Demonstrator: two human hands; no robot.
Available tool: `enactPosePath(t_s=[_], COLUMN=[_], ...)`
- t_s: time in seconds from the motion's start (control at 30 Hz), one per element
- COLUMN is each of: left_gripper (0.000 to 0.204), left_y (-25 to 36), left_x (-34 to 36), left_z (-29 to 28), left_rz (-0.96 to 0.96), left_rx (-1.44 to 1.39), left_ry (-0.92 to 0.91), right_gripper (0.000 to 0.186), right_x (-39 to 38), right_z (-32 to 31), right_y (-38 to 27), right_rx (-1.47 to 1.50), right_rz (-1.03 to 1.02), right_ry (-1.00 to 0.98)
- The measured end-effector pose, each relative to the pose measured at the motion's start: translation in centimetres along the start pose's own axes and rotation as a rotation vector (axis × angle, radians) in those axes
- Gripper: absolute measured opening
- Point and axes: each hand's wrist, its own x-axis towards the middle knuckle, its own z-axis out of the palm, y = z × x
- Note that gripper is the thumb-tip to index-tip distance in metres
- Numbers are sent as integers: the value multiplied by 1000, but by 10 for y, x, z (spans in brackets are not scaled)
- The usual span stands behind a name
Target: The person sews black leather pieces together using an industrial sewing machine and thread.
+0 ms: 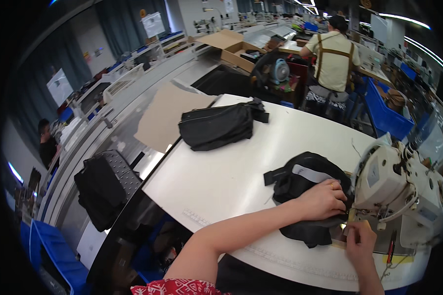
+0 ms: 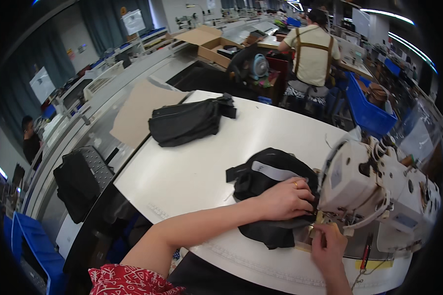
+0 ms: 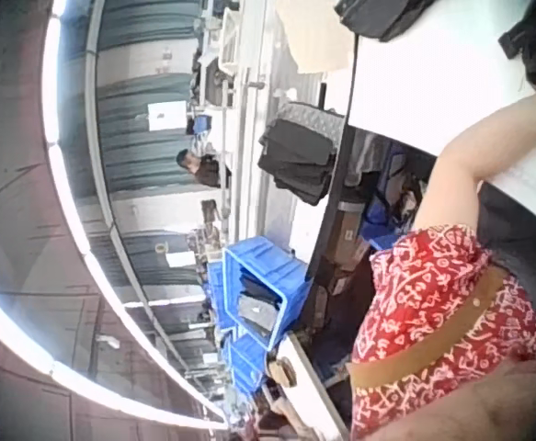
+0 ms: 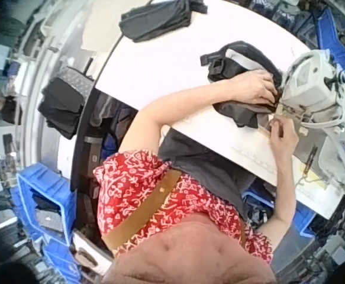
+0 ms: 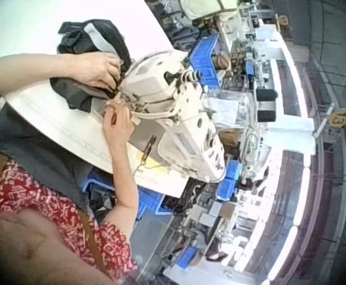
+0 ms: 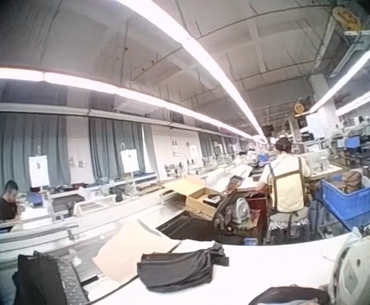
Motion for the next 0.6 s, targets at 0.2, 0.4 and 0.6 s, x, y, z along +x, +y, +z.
enactPosePath(t_s=[0.2, 0.4, 0.6], left_gripper=[19, 25, 14], left_y=[20, 120, 178], left_x=[-4, -41, -64], left_z=[18, 3, -138], left_rz=[-215, -656, -354], left_rx=[163, -1004, -855], left_ry=[232, 243, 276], right_gripper=[39, 68, 73], right_x=[-22, -42, -67], right_z=[-14, -1, -49], right_y=[12, -54, -124], right_rx=[515, 963, 1088], right_rz=[416, 595, 190], right_ry=[-165, -398, -341])
